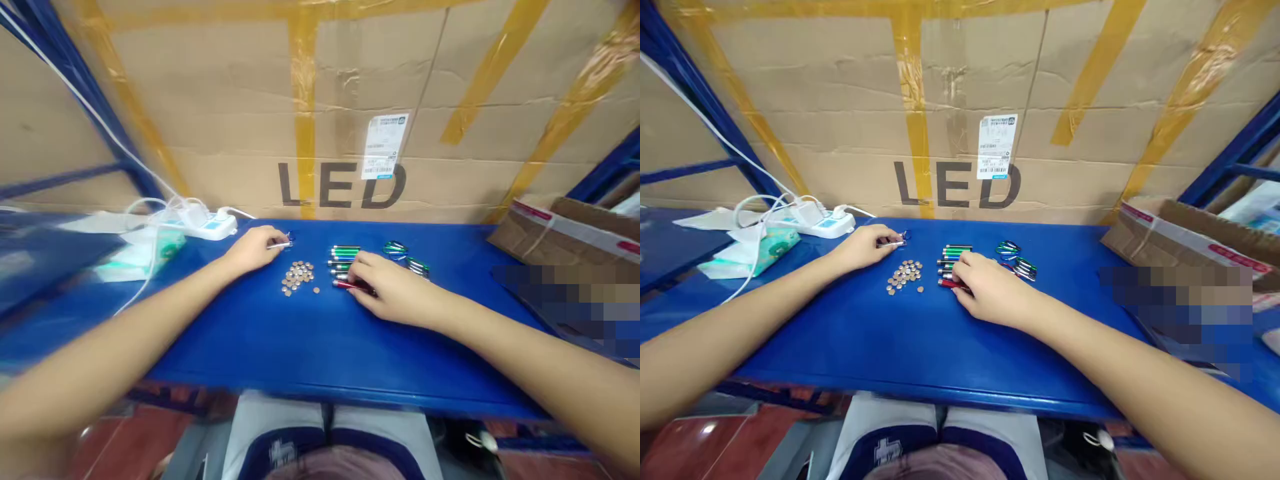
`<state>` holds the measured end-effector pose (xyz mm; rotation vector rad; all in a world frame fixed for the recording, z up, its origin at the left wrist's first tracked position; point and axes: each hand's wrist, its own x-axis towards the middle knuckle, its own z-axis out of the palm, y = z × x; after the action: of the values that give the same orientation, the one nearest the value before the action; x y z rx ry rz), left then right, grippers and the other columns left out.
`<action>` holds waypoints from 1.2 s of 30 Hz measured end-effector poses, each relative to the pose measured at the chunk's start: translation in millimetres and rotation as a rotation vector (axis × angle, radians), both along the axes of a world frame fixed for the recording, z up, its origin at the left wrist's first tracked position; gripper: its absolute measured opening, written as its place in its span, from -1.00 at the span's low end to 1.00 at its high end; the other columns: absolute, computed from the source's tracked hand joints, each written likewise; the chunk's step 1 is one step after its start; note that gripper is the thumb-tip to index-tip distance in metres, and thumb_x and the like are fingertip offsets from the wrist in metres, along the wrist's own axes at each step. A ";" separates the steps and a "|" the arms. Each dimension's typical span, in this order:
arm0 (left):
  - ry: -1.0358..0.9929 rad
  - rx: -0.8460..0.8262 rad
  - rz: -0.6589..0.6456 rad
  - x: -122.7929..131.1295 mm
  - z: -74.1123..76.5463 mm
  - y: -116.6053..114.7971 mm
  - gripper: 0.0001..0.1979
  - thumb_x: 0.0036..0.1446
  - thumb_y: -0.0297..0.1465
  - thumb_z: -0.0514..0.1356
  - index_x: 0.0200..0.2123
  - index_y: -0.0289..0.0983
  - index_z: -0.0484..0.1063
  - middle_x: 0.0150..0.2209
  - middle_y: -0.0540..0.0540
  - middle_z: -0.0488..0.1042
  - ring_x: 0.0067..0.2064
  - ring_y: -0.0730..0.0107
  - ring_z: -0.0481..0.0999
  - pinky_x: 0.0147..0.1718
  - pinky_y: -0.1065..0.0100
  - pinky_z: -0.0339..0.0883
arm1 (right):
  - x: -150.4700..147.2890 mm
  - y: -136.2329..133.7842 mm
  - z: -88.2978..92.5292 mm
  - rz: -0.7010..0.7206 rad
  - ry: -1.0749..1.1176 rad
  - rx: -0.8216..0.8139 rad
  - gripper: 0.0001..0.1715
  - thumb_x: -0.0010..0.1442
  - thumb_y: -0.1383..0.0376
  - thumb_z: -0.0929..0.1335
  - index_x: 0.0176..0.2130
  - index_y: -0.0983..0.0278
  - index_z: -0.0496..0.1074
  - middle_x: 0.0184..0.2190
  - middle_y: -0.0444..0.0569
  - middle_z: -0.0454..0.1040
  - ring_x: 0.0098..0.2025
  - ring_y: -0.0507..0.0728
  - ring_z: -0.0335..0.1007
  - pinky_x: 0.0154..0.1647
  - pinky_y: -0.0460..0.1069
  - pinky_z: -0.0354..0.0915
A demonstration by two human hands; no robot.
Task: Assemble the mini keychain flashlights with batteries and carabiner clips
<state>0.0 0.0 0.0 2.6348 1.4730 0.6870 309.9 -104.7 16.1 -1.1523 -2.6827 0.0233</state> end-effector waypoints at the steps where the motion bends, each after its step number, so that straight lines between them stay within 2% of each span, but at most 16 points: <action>1: 0.000 0.001 -0.003 0.8 0.2 -0.9 -0.72 0.18 -0.36 0.18 -0.11 -0.27 0.62 -0.09 -0.16 0.64 -0.09 0.12 0.60 -0.02 0.16 0.46 | 0.2 -0.5 -0.1 0.011 0.002 0.019 -0.81 0.42 0.26 0.26 -0.23 0.29 0.38 -0.19 0.10 0.41 -0.17 0.22 0.36 -0.12 0.11 0.38; 11: -0.044 -0.014 0.031 5.8 -2.0 -5.4 -0.74 0.15 -0.35 0.21 -0.13 -0.25 0.61 -0.09 -0.15 0.63 -0.08 0.14 0.60 -0.03 0.16 0.47 | 2.7 -2.3 -1.9 0.030 0.134 0.046 -0.86 0.41 0.28 0.28 -0.13 0.26 0.41 -0.20 0.07 0.55 -0.19 0.24 0.49 -0.16 0.12 0.39; 14: -0.058 -0.004 0.045 6.4 -2.9 -5.6 -0.75 0.15 -0.35 0.20 -0.15 -0.25 0.62 -0.09 -0.15 0.63 -0.07 0.15 0.59 -0.03 0.16 0.47 | 1.5 -2.3 -4.2 0.108 0.197 0.095 -0.87 0.39 0.30 0.30 -0.11 0.27 0.44 -0.17 0.08 0.57 -0.14 0.25 0.50 -0.11 0.14 0.41; 17: -0.055 0.069 0.049 8.9 1.4 -9.5 -0.75 0.16 -0.34 0.22 -0.14 -0.25 0.62 -0.07 -0.15 0.63 -0.01 0.10 0.56 0.06 0.09 0.42 | -1.6 -2.6 -7.8 0.208 0.327 0.157 -0.89 0.35 0.36 0.32 -0.14 0.27 0.46 -0.20 0.08 0.56 -0.12 0.22 0.48 -0.07 0.12 0.41; 19: -0.069 0.142 -0.009 12.9 7.9 -15.9 -0.77 0.17 -0.35 0.23 -0.14 -0.26 0.62 -0.08 -0.16 0.63 -0.01 0.10 0.55 0.08 0.07 0.39 | -4.0 -2.9 -10.5 0.239 0.438 0.165 -0.88 0.32 0.40 0.34 -0.14 0.27 0.48 -0.23 0.06 0.55 -0.13 0.19 0.48 -0.09 0.08 0.42; 21: -0.107 0.178 -0.159 19.0 15.9 -25.8 -0.80 0.19 -0.35 0.24 -0.17 -0.25 0.62 -0.12 -0.14 0.63 -0.05 0.17 0.56 0.06 0.11 0.39 | -5.8 -3.1 -12.8 0.230 0.549 0.139 -0.86 0.30 0.41 0.36 -0.14 0.27 0.50 -0.26 0.03 0.53 -0.20 0.14 0.48 -0.15 0.03 0.43; 24: -0.138 0.074 -0.478 30.0 27.3 -44.2 -0.85 0.23 -0.33 0.26 -0.20 -0.22 0.61 -0.18 -0.11 0.61 -0.08 0.26 0.55 0.04 0.20 0.38 | -6.7 -3.4 -14.0 0.204 0.630 0.113 -0.90 0.30 0.38 0.40 -0.16 0.27 0.53 -0.31 -0.01 0.51 -0.29 0.09 0.45 -0.25 -0.02 0.41; 26: -0.090 0.027 -0.593 36.5 32.6 -55.8 -0.85 0.19 -0.30 0.31 -0.19 -0.21 0.60 -0.15 -0.10 0.60 -0.08 0.26 0.54 0.08 0.19 0.34 | -6.7 -4.1 -12.8 0.235 0.606 0.120 -0.93 0.31 0.34 0.42 -0.17 0.26 0.53 -0.28 0.01 0.51 -0.24 0.11 0.46 -0.20 0.00 0.42; 29: 0.054 0.006 -0.658 41.8 36.2 -66.9 -0.80 0.19 -0.29 0.32 -0.13 -0.21 0.59 -0.13 -0.13 0.58 -0.08 0.23 0.52 0.06 0.20 0.34 | -6.9 -5.6 -10.1 0.327 0.539 0.122 -0.93 0.34 0.33 0.40 -0.15 0.25 0.51 -0.21 0.04 0.54 -0.10 0.16 0.48 -0.03 0.06 0.42; 31: 0.151 0.037 -0.668 42.6 36.3 -69.1 -0.81 0.22 -0.32 0.29 -0.12 -0.22 0.59 -0.14 -0.15 0.59 -0.08 0.20 0.51 0.01 0.20 0.34 | -7.2 -6.1 -9.2 0.360 0.513 0.120 -0.93 0.37 0.33 0.38 -0.13 0.24 0.48 -0.19 0.03 0.57 -0.09 0.16 0.48 0.02 0.08 0.41; 36: 0.216 0.052 -0.681 43.0 33.3 -66.1 -0.82 0.33 -0.31 0.20 -0.18 -0.24 0.59 -0.17 -0.15 0.60 -0.10 0.21 0.49 -0.04 0.22 0.33 | -5.7 -3.7 -11.6 0.399 0.404 0.151 -0.89 0.39 0.31 0.36 -0.10 0.27 0.47 -0.19 0.05 0.59 -0.14 0.17 0.49 -0.03 0.11 0.40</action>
<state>43.0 -66.1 33.3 3.0324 0.4906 0.3787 304.2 -108.4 4.5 -0.4898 -2.4490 0.1036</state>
